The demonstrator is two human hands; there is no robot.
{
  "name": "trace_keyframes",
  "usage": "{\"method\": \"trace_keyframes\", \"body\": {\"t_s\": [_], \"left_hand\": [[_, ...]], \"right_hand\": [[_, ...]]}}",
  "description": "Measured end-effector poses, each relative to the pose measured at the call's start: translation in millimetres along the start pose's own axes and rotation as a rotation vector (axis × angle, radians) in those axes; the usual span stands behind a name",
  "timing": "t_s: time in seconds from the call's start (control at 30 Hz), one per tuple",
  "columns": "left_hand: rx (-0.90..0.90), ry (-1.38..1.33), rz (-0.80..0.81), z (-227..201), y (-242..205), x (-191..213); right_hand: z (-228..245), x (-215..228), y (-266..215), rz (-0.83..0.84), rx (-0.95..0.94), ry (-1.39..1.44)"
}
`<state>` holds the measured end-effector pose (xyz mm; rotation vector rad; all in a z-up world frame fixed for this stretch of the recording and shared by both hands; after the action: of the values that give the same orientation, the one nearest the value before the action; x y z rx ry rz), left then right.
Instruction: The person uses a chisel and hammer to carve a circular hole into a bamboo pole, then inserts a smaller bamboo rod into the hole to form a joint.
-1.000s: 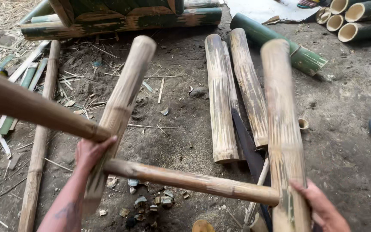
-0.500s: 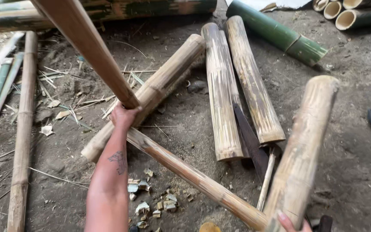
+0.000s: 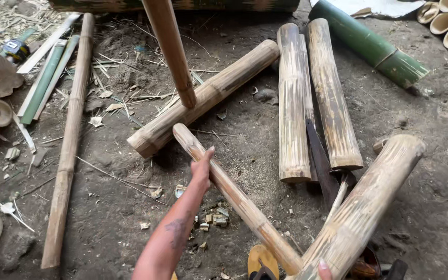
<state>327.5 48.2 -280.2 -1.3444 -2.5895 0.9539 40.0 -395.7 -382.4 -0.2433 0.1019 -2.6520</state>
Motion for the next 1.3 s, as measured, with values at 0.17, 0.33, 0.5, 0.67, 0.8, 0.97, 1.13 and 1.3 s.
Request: {"method": "trace_keyframes", "body": {"t_s": [0.17, 0.33, 0.5, 0.67, 0.8, 0.97, 1.13, 1.3], "left_hand": [[-0.187, -0.063, -0.216, 20, 23, 4], [-0.33, -0.018, -0.148, -45, 31, 14], [-0.262, 0.06, 0.031, -122, 57, 10], [-0.619, 0.374, -0.03, -150, 81, 52], [-0.713, 0.542, -0.041, -155, 111, 104], [-0.64, 0.599, 0.032, -127, 103, 160], [-0.438, 0.898, 0.092, -71, 68, 205], [-0.318, 1.114, 0.132, -30, 14, 248]], "right_hand": [[5, 8, -40, 0.072, -0.048, 0.048], [32, -36, -106, 0.232, -0.096, 0.097], [59, -84, -193, 0.428, -0.169, 0.113], [76, -166, -309, 0.679, -0.228, -0.006], [58, -190, -402, 0.883, -0.23, -0.272], [54, -187, -412, 1.058, -0.037, -0.377], [131, -171, -352, 1.304, 0.532, -0.555], [243, -190, -318, 0.993, 1.734, -0.637]]}}
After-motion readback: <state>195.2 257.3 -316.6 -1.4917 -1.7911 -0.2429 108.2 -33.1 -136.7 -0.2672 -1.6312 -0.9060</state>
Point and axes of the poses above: each hand's wrist, its own y-axis towards the middle knuckle, its own x-axis out of the back of the hand, z = x × y, the point moved 5 cm from there along y, towards the middle knuckle, and after that the axes turned 8 degrees about -z, right-handed, at the moved point
